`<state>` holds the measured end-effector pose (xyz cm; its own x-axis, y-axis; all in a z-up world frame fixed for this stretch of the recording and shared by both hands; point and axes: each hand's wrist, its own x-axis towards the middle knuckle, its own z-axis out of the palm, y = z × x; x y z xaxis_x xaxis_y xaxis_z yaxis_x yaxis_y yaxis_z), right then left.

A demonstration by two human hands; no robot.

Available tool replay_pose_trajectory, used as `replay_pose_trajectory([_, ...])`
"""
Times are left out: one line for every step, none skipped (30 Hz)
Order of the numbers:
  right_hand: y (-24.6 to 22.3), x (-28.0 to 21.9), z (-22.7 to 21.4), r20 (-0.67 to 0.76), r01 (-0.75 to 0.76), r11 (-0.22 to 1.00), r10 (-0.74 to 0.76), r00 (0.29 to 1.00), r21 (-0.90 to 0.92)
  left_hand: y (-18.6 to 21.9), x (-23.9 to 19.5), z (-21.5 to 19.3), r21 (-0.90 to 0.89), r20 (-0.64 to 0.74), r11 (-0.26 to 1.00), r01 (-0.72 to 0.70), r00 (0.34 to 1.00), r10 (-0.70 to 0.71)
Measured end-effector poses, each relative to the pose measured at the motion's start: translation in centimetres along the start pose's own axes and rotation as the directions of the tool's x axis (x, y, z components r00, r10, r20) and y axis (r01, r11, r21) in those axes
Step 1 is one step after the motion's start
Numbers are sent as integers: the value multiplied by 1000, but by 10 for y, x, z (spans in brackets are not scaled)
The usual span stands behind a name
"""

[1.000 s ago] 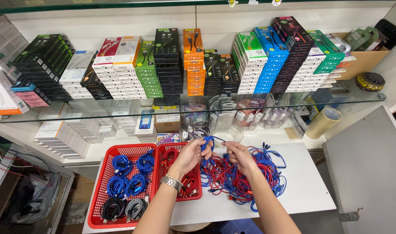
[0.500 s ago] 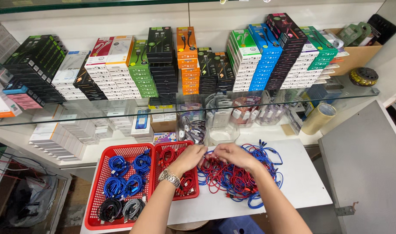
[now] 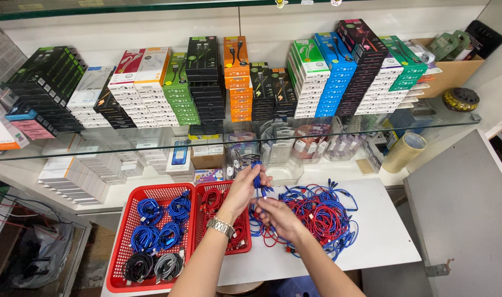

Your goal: The person sorts tangled red and blue cables on a counter, coils them by hand, and places them into red plastic baskets. The person also handles black and grey cables, coiling and organizing them into the same baskets.

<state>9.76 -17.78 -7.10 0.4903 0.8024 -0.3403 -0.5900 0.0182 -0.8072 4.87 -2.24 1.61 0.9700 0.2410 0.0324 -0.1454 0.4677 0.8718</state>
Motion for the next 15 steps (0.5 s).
replay_pose_trajectory([4, -3, 13, 21, -7, 1000, 8, 1000, -13, -3, 1, -1, 174, -46, 984, -43, 998, 52])
replay_pose_trajectory([4, -5, 24, 41, -14, 1000, 15, 999, -24, -6, 1, -2, 344, -83, 936, -76, 990, 111])
replay_pose_trajectory([1, -10, 33, 7, 1, 994, 0, 1000, -105, -8, 2, -4, 505, -108, 858, -97, 979, 175])
replay_pose_trajectory([-6, -16, 40, -26, 13, 982, -18, 999, -187, -10, 1, -6, 607, -107, 786, -118, 968, 228])
replay_pose_trajectory([-14, -21, 44, -57, 23, 963, -39, 998, -269, -11, -1, -11, 700, -99, 702, -133, 955, 280])
replay_pose_trajectory([-24, -26, 47, -67, 83, 946, -109, 992, -314, -12, -5, -15, 783, -87, 606, -141, 940, 331])
replay_pose_trajectory([-35, -31, 47, -72, 141, 923, -179, 981, -358, -13, -7, -17, 834, -89, 543, -95, 949, 303])
replay_pose_trajectory([-45, -33, 45, -74, 198, 893, -247, 966, -403, -14, -8, -20, 878, -95, 476, -50, 956, 276])
replay_pose_trajectory([-56, -32, 42, -61, 224, 898, -266, 962, -378, -14, -10, -21, 915, -103, 404, -7, 963, 250])
replay_pose_trajectory([-64, -32, 38, -47, 249, 902, -283, 958, -352, -16, -11, -22, 901, -95, 433, -19, 966, 240])
replay_pose_trajectory([-69, -33, 33, -34, 273, 905, -300, 953, -325, -17, -13, -22, 887, -86, 461, -31, 969, 231])
replay_pose_trajectory([-71, -32, 30, -59, 284, 892, -324, 944, -351, -18, -13, -21, 872, -78, 488, -43, 971, 224])
replay_pose_trajectory([-72, -30, 26, -84, 293, 879, -347, 934, -377, -18, -13, -20, 779, -99, 627, 11, 989, 106])
replay_pose_trajectory([-70, -29, 24, -106, 300, 864, -370, 923, -404, -18, -13, -19, 665, -101, 743, 78, 995, -15])
replay_pose_trajectory([-67, -28, 20, -83, 341, 850, -405, 911, -401, -17, -13, -19, 533, -82, 831, 156, 988, -133])
